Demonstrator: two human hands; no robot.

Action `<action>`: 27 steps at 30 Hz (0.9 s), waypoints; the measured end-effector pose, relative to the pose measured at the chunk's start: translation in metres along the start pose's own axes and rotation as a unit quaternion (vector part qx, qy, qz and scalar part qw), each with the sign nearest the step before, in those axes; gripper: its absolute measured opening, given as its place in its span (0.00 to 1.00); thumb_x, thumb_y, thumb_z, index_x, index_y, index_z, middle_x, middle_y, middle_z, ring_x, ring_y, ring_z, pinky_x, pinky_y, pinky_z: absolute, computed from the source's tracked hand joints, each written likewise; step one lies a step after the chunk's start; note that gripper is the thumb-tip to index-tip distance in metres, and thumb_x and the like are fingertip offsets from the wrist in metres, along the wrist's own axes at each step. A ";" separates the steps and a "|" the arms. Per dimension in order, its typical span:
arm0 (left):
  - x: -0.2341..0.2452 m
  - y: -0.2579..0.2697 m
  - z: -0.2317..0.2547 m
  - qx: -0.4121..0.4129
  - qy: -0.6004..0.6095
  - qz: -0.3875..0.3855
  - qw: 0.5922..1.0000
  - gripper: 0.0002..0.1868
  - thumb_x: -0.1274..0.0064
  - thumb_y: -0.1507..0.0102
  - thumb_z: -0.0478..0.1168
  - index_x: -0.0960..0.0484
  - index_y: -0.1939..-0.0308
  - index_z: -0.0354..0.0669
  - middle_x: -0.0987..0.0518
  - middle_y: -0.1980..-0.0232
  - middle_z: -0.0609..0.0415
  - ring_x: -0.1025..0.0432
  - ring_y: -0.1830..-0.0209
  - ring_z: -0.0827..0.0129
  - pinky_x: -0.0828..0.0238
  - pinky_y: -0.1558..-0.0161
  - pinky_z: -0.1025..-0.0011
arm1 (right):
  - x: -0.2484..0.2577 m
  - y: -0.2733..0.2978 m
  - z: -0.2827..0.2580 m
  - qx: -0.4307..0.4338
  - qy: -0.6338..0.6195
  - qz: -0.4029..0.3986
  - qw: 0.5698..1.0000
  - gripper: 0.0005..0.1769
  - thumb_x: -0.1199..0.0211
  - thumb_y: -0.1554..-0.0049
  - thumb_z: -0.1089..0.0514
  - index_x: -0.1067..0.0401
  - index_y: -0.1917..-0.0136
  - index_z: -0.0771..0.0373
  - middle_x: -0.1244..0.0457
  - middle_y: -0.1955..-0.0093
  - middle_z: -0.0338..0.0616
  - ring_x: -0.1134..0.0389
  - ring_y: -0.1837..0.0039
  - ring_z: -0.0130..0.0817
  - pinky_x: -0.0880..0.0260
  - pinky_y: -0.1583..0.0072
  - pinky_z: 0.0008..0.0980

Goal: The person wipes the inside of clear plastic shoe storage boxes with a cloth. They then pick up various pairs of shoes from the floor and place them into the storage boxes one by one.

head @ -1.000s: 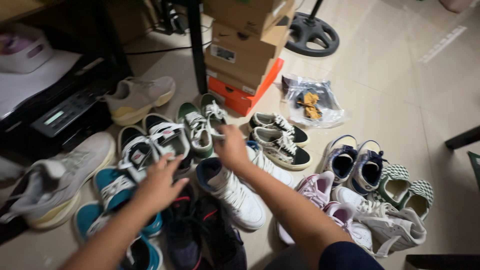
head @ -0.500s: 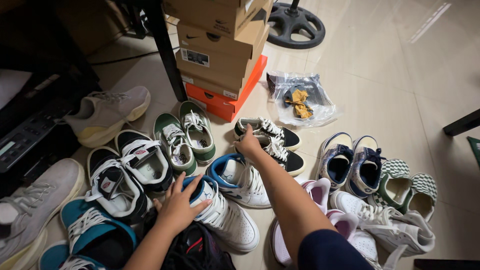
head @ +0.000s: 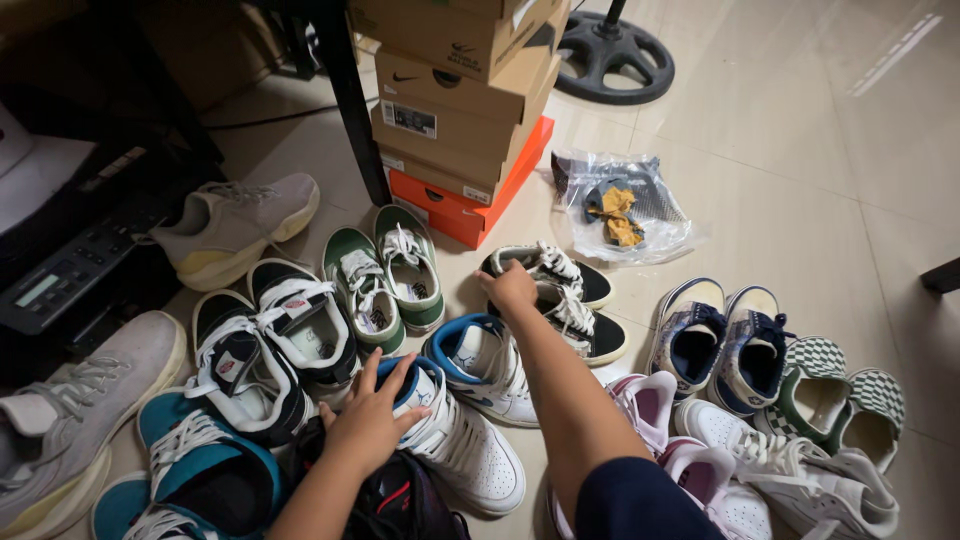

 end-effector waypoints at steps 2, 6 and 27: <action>0.001 0.002 0.000 0.003 -0.005 0.011 1.000 0.45 0.44 0.42 0.67 0.50 0.24 0.87 0.62 0.14 0.62 0.52 0.18 0.57 0.63 0.27 0.28 | 0.027 0.014 -0.009 0.004 -0.005 0.024 1.000 0.43 0.27 0.55 0.27 0.28 0.38 0.59 0.31 0.41 0.55 0.30 0.37 0.52 0.32 0.36 0.46; 0.001 0.004 -0.001 -0.010 -0.056 0.055 0.997 0.48 0.46 0.42 0.71 0.53 0.23 0.78 0.59 0.16 0.57 0.56 0.17 0.55 0.59 0.25 0.38 | 0.092 0.035 -0.022 0.042 0.013 0.052 0.998 0.41 0.27 0.55 0.28 0.25 0.41 0.60 0.30 0.44 0.55 0.29 0.40 0.52 0.30 0.39 0.47; 0.192 0.229 0.047 -0.231 0.016 0.258 0.938 0.44 0.29 0.53 0.44 0.34 0.35 0.51 0.27 0.35 0.48 0.32 0.35 0.49 0.31 0.41 0.55 | 0.171 0.387 -0.235 0.594 0.208 -0.111 0.769 0.43 0.23 0.65 0.30 0.24 0.42 0.55 0.30 0.59 0.54 0.28 0.54 0.54 0.28 0.51 0.50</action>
Point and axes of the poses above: each hand's wrist, its own y-axis away from the middle knuckle, its own x-axis out of the back of the hand, z = x × y, the point moved 9 cm from there along -y, towards the middle knuckle
